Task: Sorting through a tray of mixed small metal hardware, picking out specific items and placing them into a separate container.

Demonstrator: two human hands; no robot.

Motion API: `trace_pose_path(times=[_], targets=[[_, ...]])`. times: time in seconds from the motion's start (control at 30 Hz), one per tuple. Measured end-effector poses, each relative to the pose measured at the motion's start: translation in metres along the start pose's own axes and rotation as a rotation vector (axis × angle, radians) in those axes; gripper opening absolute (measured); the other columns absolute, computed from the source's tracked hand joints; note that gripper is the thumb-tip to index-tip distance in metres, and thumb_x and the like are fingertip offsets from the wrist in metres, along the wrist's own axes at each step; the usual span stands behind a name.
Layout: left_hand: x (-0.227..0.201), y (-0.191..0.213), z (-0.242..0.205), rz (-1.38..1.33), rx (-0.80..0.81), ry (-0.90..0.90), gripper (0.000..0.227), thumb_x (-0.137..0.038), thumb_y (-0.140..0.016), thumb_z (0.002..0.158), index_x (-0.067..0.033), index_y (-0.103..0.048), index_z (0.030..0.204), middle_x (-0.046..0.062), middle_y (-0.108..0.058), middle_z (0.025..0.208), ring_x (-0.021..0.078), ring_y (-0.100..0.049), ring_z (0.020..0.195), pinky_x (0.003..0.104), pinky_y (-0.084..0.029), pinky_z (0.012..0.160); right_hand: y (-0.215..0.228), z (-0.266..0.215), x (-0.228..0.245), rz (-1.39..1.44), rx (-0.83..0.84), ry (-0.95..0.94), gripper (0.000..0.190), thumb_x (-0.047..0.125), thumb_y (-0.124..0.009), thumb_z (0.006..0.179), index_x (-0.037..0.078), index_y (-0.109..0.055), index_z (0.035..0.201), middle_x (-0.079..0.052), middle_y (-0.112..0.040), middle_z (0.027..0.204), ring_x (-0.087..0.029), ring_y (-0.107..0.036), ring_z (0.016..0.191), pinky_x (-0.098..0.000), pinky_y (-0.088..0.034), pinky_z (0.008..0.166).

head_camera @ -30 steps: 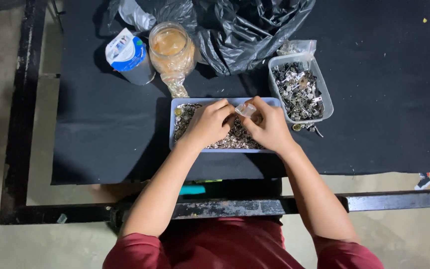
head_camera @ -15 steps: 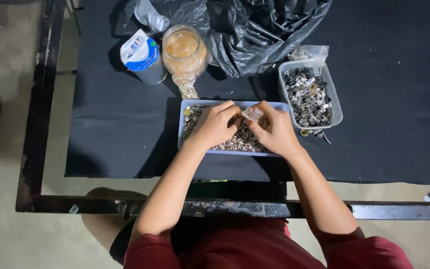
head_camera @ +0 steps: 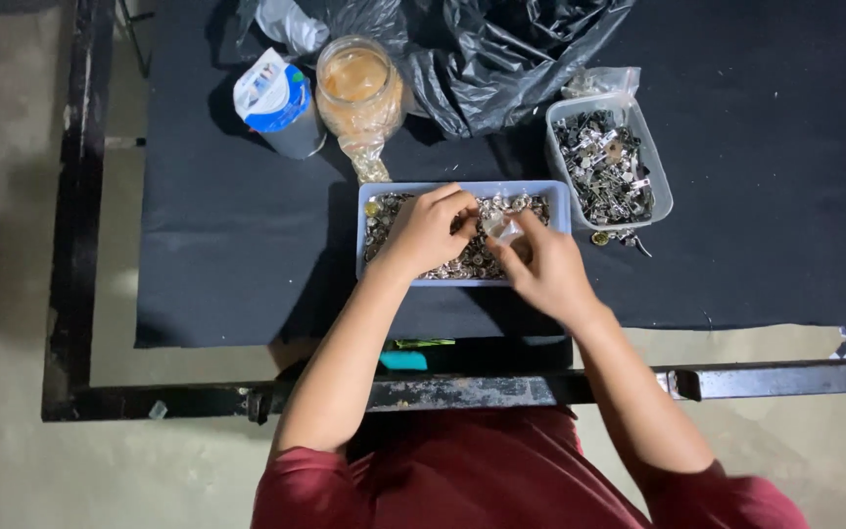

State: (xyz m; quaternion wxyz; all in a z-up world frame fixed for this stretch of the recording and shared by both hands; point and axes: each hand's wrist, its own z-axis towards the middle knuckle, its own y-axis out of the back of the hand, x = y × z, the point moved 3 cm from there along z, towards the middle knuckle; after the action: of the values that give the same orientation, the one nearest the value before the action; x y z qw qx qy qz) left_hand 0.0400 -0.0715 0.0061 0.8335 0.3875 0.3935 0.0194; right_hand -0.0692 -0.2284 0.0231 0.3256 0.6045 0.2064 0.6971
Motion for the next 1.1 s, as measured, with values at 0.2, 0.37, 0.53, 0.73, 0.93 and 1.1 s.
trace_pose_path(times=[0.2,0.37,0.53,0.73,0.93,1.1], targets=[[0.001,0.002,0.007,0.027,0.037,0.000,0.014,-0.010,-0.072,0.074,-0.0184,-0.064,0.082,-0.001,-0.060,0.072,0.0296,-0.069,0.072,0.041,-0.057,0.061,-0.006,0.000,-0.018,-0.010,-0.228,0.025,0.019,0.021,-0.073,0.094,0.012,-0.065,0.109,-0.013,-0.055,0.050,-0.040,-0.064,0.056,-0.0432,-0.047,0.055],[0.001,0.002,0.005,0.029,0.078,0.048,0.010,-0.016,-0.070,0.076,-0.0206,-0.063,0.082,0.000,-0.061,0.076,0.0302,-0.070,0.078,0.044,-0.058,0.064,-0.008,0.000,-0.029,0.005,-0.239,-0.042,0.015,0.020,-0.076,0.093,0.013,-0.065,0.102,-0.008,-0.054,0.045,-0.031,-0.062,0.048,-0.0351,-0.046,0.052],[0.005,-0.004,0.001,0.044,0.092,0.068,0.011,-0.017,-0.070,0.075,-0.0207,-0.062,0.083,0.000,-0.061,0.076,0.0299,-0.070,0.079,0.045,-0.059,0.066,-0.011,0.000,-0.029,-0.009,-0.249,-0.070,0.021,0.026,-0.079,0.091,0.015,-0.065,0.101,-0.008,-0.058,0.049,-0.033,-0.065,0.053,-0.0392,-0.046,0.053],[0.002,-0.001,0.002,0.042,0.070,0.055,0.007,-0.019,-0.067,0.077,-0.0203,-0.062,0.081,0.001,-0.060,0.074,0.0302,-0.070,0.076,0.045,-0.058,0.064,-0.010,0.001,-0.016,-0.074,-0.254,-0.081,0.025,0.031,-0.078,0.091,0.015,-0.061,0.095,-0.010,-0.062,0.054,-0.038,-0.067,0.059,-0.0415,-0.050,0.057],[-0.004,0.003,0.007,-0.048,0.000,-0.025,0.007,-0.015,-0.067,0.077,-0.0186,-0.062,0.079,0.001,-0.059,0.071,0.0303,-0.070,0.077,0.043,-0.057,0.062,-0.013,0.004,-0.022,-0.211,-0.255,-0.070,0.030,0.037,-0.075,0.092,0.013,-0.057,0.094,-0.014,-0.061,0.055,-0.043,-0.067,0.063,-0.0484,-0.049,0.058],[-0.016,0.009,0.005,-0.148,-0.057,-0.068,0.006,-0.011,-0.067,0.080,-0.0152,-0.063,0.081,0.003,-0.060,0.071,0.0308,-0.069,0.072,0.039,-0.057,0.062,-0.017,0.003,-0.021,-0.242,-0.238,-0.110,0.030,0.037,-0.077,0.092,0.014,-0.057,0.091,-0.010,-0.060,0.054,-0.039,-0.066,0.056,-0.0423,-0.050,0.055]])
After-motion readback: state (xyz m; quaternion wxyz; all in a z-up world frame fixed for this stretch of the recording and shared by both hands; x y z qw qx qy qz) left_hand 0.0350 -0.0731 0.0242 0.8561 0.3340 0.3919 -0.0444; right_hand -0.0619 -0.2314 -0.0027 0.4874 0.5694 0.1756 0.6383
